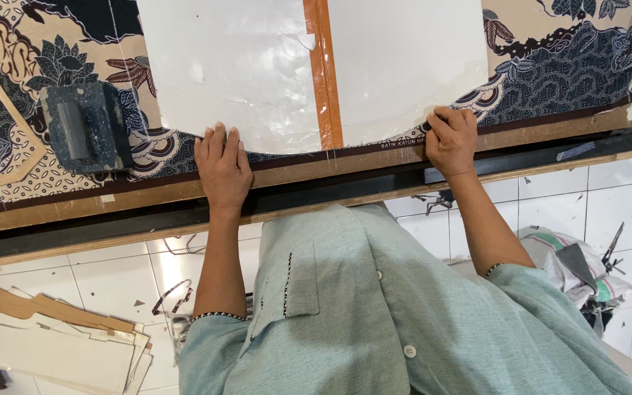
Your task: The person smooths a large patterned fabric on a table, places a white paper pattern on top, and uses a metal ruler to measure and align the pattern. They then use a small white object to rub along the pattern's edges, likely marking or securing the fabric.
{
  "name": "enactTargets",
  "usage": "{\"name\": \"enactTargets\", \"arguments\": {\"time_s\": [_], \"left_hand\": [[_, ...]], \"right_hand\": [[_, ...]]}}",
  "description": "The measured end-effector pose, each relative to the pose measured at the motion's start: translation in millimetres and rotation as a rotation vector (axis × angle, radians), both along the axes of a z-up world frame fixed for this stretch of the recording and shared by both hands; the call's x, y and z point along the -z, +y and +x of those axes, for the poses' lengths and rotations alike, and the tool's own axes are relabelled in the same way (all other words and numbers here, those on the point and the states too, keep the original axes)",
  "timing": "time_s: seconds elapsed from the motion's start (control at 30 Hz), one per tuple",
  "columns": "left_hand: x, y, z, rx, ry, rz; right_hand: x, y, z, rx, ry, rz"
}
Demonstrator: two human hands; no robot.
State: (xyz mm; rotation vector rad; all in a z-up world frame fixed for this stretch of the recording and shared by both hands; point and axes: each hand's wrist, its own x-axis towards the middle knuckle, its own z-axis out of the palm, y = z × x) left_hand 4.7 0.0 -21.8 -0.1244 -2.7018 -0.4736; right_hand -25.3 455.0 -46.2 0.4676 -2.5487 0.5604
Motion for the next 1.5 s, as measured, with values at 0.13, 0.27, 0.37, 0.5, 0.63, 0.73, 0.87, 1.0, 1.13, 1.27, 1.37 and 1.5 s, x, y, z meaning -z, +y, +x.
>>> {"name": "enactTargets", "arguments": {"time_s": [0.13, 0.27, 0.37, 0.5, 0.63, 0.73, 0.87, 1.0, 1.13, 1.27, 1.37, 1.5], "left_hand": [[1.6, -1.0, -1.2, 0.004, 0.006, -0.006], [3.7, -0.7, -1.4, -0.001, 0.009, -0.003], [5.0, -1.8, -0.8, -0.003, -0.003, 0.007], [3.8, -3.0, -0.9, 0.015, -0.021, 0.021], [-1.3, -4.1, -0.4, 0.055, -0.016, 0.059], [-6.1, -5.1, -0.2, 0.095, -0.009, 0.095], [-11.5, -2.1, 1.5, 0.154, -0.026, 0.062], [-16.1, 3.7, 1.6, 0.220, -0.029, 0.011], [-21.6, 6.7, -1.7, 0.291, -0.030, -0.067], [-28.1, 9.7, -4.1, 0.355, -0.042, -0.035], [-30.7, 13.8, -5.1, 0.368, -0.049, -0.039], [-33.1, 16.4, -8.6, 0.388, -0.003, -0.116]], "right_hand": [[-0.7, -0.8, -0.5, 0.006, -0.011, -0.002], [-1.3, -0.8, -0.6, 0.015, -0.022, -0.013], [-2.2, -2.0, -0.5, 0.026, -0.024, 0.023], [-7.7, -5.2, -1.4, 0.002, -0.002, -0.022], [-20.5, -8.4, 2.3, -0.064, -0.035, -0.039], [-29.6, -16.0, 1.4, -0.125, -0.082, 0.063], [-35.8, -34.1, 0.7, -0.248, -0.041, 0.099], [-39.2, -49.7, 0.5, -0.254, -0.046, 0.075], [-41.0, -56.2, 0.0, -0.257, -0.038, 0.074], [-39.1, -56.4, -0.6, -0.254, -0.027, 0.071], [-36.4, -56.8, 0.8, -0.254, -0.036, 0.056], [-34.8, -56.7, 0.4, -0.252, -0.038, 0.050]]}}
